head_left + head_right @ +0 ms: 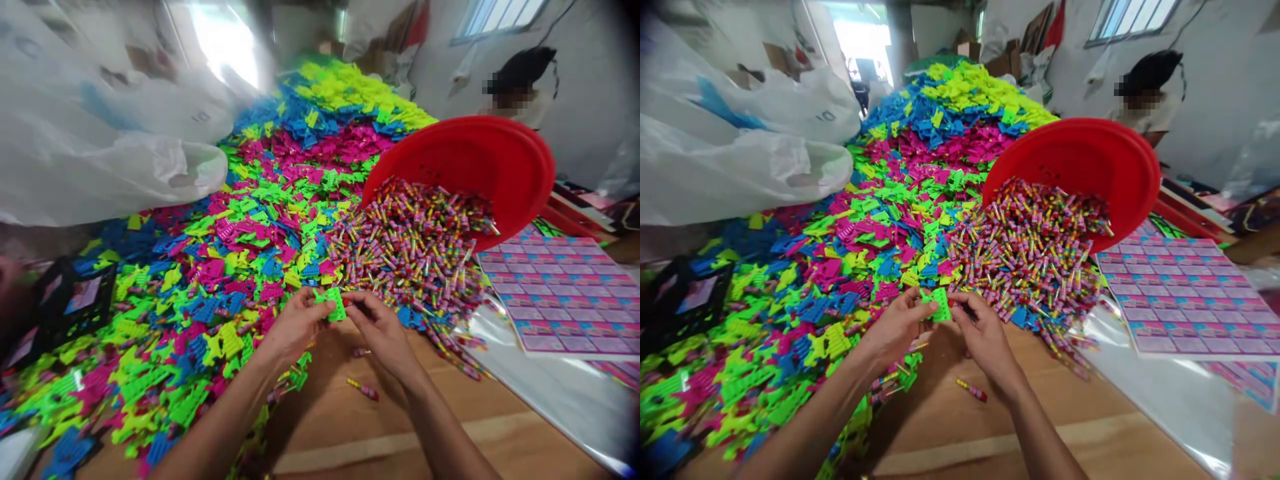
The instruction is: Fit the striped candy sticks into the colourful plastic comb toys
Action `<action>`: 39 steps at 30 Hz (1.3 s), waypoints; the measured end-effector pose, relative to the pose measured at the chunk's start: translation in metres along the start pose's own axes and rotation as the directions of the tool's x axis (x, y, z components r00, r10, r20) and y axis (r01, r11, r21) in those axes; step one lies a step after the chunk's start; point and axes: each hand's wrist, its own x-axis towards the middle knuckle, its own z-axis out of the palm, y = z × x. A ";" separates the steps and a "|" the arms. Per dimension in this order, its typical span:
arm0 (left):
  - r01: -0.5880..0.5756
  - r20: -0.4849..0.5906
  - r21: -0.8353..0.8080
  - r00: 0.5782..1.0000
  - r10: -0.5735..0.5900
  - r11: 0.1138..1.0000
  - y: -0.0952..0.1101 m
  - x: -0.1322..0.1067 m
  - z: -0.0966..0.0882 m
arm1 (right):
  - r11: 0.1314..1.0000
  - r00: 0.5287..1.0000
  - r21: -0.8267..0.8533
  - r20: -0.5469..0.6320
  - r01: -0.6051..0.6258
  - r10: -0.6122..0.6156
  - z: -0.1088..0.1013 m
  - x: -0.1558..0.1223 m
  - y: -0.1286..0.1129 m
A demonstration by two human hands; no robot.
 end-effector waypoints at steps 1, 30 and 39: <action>-0.001 0.008 0.011 1.000 0.001 1.000 -0.001 0.000 -0.001 | 1.000 1.000 -0.018 0.008 0.008 -0.008 -0.001 0.000 -0.001; 0.030 0.125 0.028 0.992 -0.033 0.999 -0.010 -0.012 0.001 | 0.942 0.950 -0.125 0.027 0.311 -0.310 -0.002 -0.014 -0.005; -0.069 0.087 0.080 0.994 0.062 0.994 -0.017 -0.012 0.000 | 0.916 0.942 -0.223 0.105 0.335 -0.319 -0.004 -0.017 0.000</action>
